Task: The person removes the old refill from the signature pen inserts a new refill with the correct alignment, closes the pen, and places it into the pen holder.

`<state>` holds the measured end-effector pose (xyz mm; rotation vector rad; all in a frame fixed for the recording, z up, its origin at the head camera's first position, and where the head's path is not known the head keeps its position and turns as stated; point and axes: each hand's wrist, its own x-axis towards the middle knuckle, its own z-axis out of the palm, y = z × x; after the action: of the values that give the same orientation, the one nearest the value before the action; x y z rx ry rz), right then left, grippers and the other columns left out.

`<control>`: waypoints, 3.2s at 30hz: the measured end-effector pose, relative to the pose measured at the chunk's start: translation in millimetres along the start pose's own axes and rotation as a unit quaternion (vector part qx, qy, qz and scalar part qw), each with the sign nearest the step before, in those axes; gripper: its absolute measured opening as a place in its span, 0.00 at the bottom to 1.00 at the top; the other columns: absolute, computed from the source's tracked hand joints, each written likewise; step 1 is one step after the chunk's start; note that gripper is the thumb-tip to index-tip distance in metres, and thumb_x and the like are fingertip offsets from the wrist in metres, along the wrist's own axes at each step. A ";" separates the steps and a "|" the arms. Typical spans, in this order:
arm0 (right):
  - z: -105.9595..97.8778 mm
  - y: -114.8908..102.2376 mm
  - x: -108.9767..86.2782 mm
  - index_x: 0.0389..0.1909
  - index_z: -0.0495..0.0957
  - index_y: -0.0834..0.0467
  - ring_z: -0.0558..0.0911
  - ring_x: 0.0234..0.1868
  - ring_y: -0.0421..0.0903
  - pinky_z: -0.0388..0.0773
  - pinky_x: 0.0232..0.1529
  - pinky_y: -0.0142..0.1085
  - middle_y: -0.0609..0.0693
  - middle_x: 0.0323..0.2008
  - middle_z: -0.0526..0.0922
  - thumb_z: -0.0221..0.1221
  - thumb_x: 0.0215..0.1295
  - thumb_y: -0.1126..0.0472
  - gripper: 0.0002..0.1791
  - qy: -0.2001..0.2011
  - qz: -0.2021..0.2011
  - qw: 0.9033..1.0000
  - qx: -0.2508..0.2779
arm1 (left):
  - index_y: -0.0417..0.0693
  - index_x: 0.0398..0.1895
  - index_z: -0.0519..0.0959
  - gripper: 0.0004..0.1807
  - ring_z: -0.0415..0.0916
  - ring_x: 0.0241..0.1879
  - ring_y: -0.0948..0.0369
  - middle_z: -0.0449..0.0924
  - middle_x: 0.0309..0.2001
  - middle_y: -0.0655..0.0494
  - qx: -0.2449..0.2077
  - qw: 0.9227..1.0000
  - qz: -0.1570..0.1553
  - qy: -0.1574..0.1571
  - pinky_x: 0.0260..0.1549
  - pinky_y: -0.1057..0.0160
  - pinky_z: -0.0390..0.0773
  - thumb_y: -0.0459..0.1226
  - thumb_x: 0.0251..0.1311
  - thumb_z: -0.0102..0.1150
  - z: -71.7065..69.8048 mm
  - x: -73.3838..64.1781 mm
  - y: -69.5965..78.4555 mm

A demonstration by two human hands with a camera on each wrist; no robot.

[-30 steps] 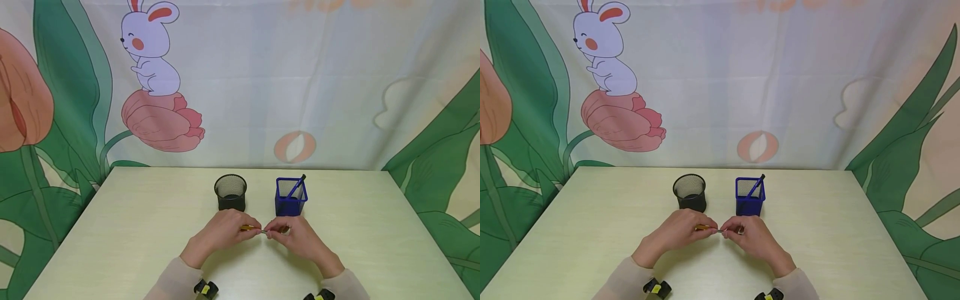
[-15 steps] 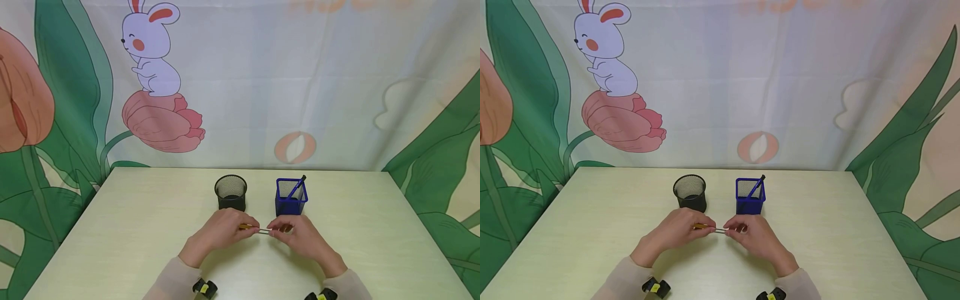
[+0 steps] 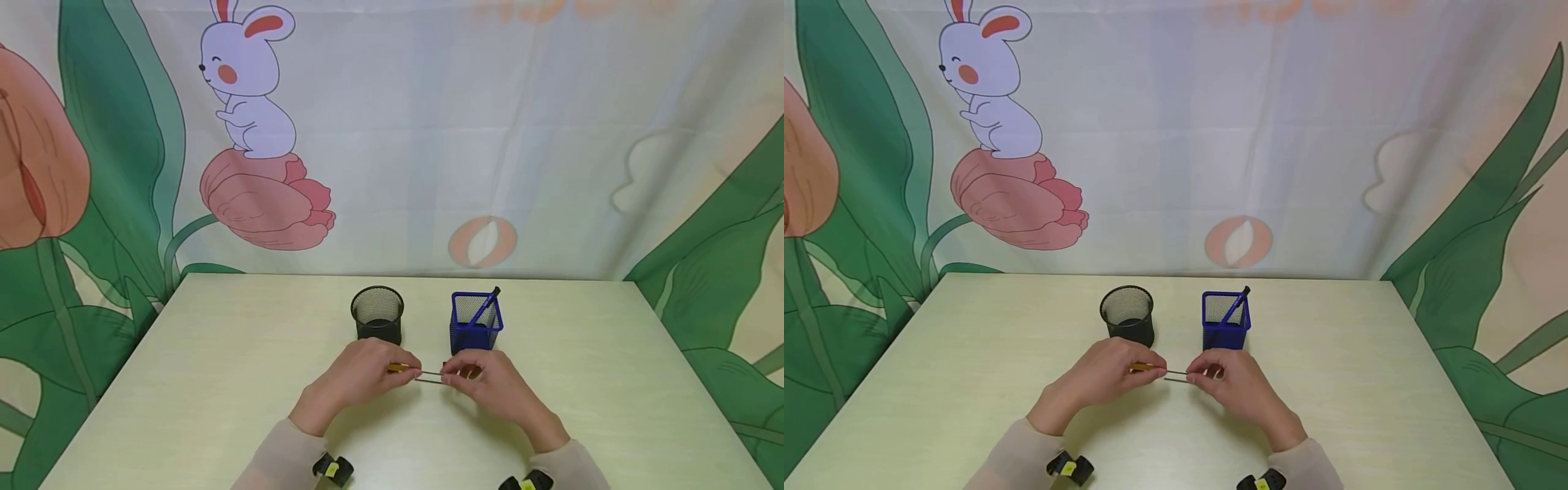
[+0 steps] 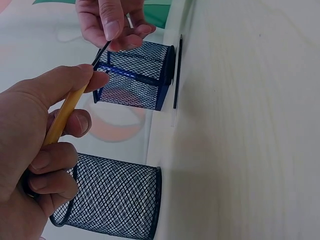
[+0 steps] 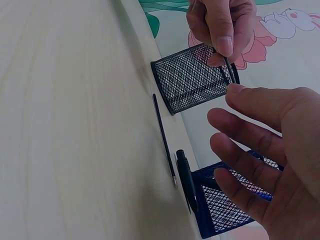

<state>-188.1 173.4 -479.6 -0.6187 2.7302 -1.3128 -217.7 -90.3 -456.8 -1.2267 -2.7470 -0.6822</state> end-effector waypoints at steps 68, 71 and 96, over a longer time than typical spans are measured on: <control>-3.3 11.0 0.3 0.38 0.89 0.50 0.83 0.35 0.36 0.77 0.39 0.32 0.39 0.35 0.88 0.70 0.65 0.59 0.03 0.017 0.058 0.997 -0.046 | 0.63 0.45 0.90 0.10 0.81 0.35 0.73 0.90 0.41 0.72 -0.006 0.999 -0.035 0.006 0.35 0.66 0.79 0.50 0.71 0.63 -7.8 -2.1 -5.9; -3.3 11.5 0.1 0.39 0.89 0.51 0.82 0.35 0.36 0.77 0.39 0.32 0.39 0.35 0.88 0.70 0.65 0.59 0.04 0.020 0.058 0.997 -0.052 | 0.63 0.45 0.90 0.10 0.81 0.35 0.73 0.90 0.42 0.71 -0.006 0.999 -0.037 0.005 0.35 0.66 0.79 0.50 0.71 0.63 -7.7 -2.2 -5.8; -1.3 16.6 0.8 0.44 0.90 0.52 0.85 0.37 0.38 0.78 0.41 0.39 0.43 0.38 0.88 0.72 0.62 0.63 0.09 0.089 0.088 0.985 -0.116 | 0.65 0.44 0.90 0.09 0.80 0.34 0.74 0.89 0.41 0.73 -0.005 1.000 -0.024 0.008 0.33 0.68 0.78 0.50 0.71 0.63 -6.5 -2.2 -6.4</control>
<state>-194.5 183.3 -491.3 -0.2738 3.0270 -1.0697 -221.6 -98.2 -453.8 -1.1566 -2.7708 -0.7076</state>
